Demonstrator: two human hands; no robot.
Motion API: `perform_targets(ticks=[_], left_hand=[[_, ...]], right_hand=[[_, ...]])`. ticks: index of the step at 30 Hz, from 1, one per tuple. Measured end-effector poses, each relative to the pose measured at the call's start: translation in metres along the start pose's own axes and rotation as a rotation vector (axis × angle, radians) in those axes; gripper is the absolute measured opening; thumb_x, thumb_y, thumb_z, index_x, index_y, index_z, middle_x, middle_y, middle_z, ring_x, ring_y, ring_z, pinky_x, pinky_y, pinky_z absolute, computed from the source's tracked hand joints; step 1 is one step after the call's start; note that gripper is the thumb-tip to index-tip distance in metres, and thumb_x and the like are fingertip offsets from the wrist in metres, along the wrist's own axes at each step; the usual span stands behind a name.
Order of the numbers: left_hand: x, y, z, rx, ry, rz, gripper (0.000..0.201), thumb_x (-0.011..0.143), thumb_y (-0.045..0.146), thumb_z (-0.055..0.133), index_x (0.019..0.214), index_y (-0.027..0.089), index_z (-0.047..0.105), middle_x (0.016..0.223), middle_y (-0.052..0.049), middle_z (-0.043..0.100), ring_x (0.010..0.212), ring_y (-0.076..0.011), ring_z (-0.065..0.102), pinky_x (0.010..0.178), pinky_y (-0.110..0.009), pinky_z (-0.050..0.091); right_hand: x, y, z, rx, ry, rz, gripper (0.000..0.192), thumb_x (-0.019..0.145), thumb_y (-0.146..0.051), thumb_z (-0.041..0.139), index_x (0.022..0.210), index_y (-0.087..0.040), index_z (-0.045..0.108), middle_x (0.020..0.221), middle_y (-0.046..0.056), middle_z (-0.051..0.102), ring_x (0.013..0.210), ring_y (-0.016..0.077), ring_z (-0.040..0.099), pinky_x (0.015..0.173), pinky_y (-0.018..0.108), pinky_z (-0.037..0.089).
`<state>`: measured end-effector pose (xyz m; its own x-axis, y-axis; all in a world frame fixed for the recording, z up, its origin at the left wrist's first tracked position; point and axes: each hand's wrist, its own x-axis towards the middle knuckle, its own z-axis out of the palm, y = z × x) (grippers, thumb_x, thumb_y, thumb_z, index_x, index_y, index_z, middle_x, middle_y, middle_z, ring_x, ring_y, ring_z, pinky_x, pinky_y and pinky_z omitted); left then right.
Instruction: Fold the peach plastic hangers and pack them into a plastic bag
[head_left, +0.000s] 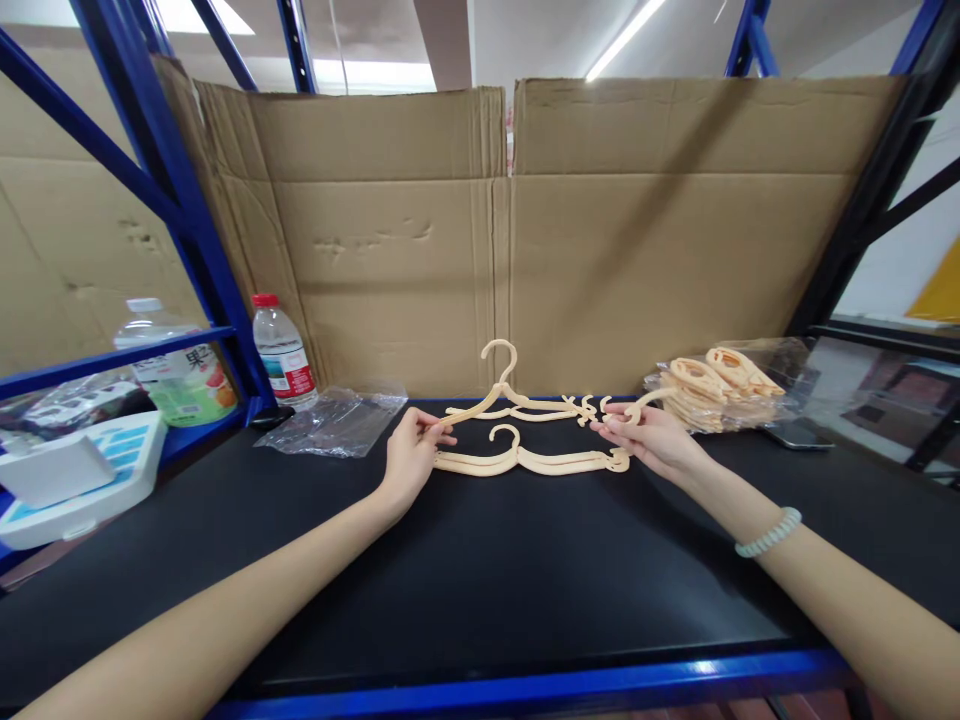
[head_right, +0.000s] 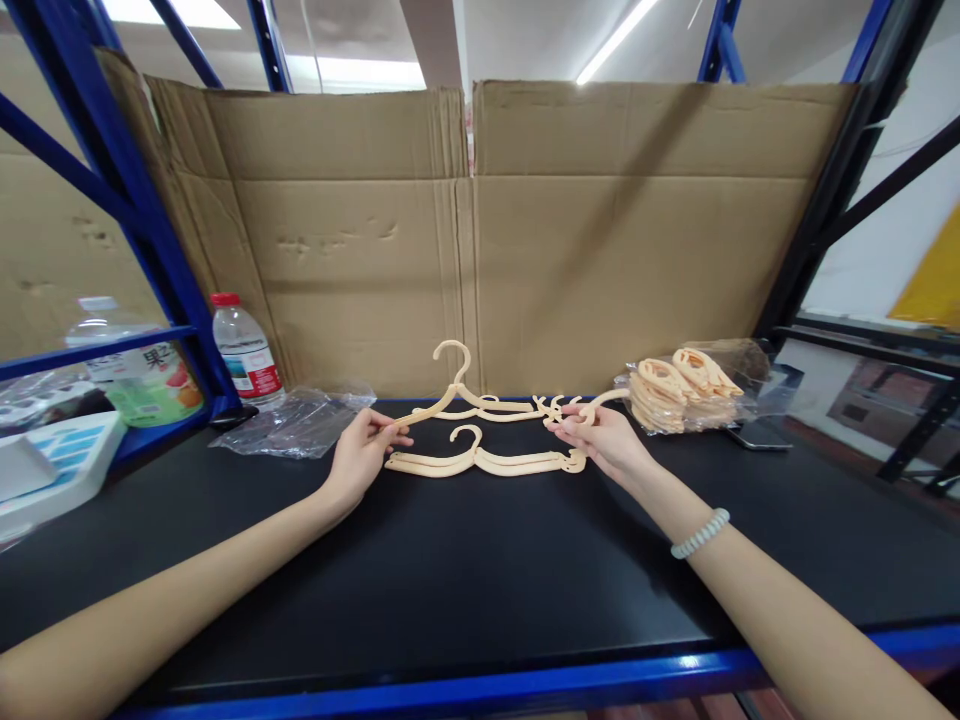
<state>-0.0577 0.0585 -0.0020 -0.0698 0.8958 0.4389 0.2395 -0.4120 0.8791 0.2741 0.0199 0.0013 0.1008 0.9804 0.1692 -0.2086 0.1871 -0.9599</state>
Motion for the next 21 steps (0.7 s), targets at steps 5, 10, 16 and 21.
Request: perform_targets(ticks=[5, 10, 16, 21], left_hand=[[-0.0072, -0.0004, 0.0034, 0.042, -0.025, 0.07, 0.007, 0.075, 0.025, 0.054, 0.074, 0.018, 0.051, 0.076, -0.005, 0.069, 0.07, -0.0176, 0.063, 0.06, -0.026, 0.043], [-0.0064, -0.0037, 0.0034, 0.051, -0.052, 0.07, 0.007, 0.075, 0.025, 0.053, 0.074, 0.019, 0.05, 0.074, -0.004, 0.068, 0.069, -0.0174, 0.06, 0.061, -0.027, 0.042], [-0.0067, -0.0035, 0.0043, 0.01, -0.062, 0.052, 0.008, 0.074, 0.025, 0.055, 0.074, 0.019, 0.049, 0.074, -0.004, 0.068, 0.069, -0.0175, 0.06, 0.063, -0.029, 0.044], [-0.0075, -0.0018, 0.0043, -0.036, -0.079, 0.032, 0.009, 0.072, 0.025, 0.055, 0.074, 0.019, 0.048, 0.075, -0.003, 0.067, 0.067, -0.0165, 0.061, 0.063, -0.029, 0.046]], right_hand=[[0.0033, 0.0013, -0.0002, -0.12, 0.056, -0.06, 0.033, 0.053, -0.034, 0.086, 0.072, -0.015, 0.067, 0.07, 0.003, 0.065, 0.062, 0.0141, 0.06, 0.055, 0.025, 0.055], [-0.0007, -0.0028, 0.0053, -0.015, 0.048, -0.042, 0.035, 0.048, -0.029, 0.088, 0.072, -0.018, 0.066, 0.072, 0.001, 0.064, 0.068, 0.0153, 0.063, 0.067, 0.028, 0.058], [-0.0059, -0.0061, 0.0079, -0.038, -0.014, 0.053, 0.037, 0.047, -0.02, 0.088, 0.079, -0.016, 0.069, 0.076, 0.003, 0.066, 0.069, 0.013, 0.062, 0.069, 0.024, 0.056], [-0.0034, -0.0042, 0.0055, -0.059, -0.077, 0.01, 0.03, 0.058, -0.033, 0.085, 0.072, -0.015, 0.066, 0.068, 0.0, 0.06, 0.062, 0.0103, 0.056, 0.064, 0.024, 0.053]])
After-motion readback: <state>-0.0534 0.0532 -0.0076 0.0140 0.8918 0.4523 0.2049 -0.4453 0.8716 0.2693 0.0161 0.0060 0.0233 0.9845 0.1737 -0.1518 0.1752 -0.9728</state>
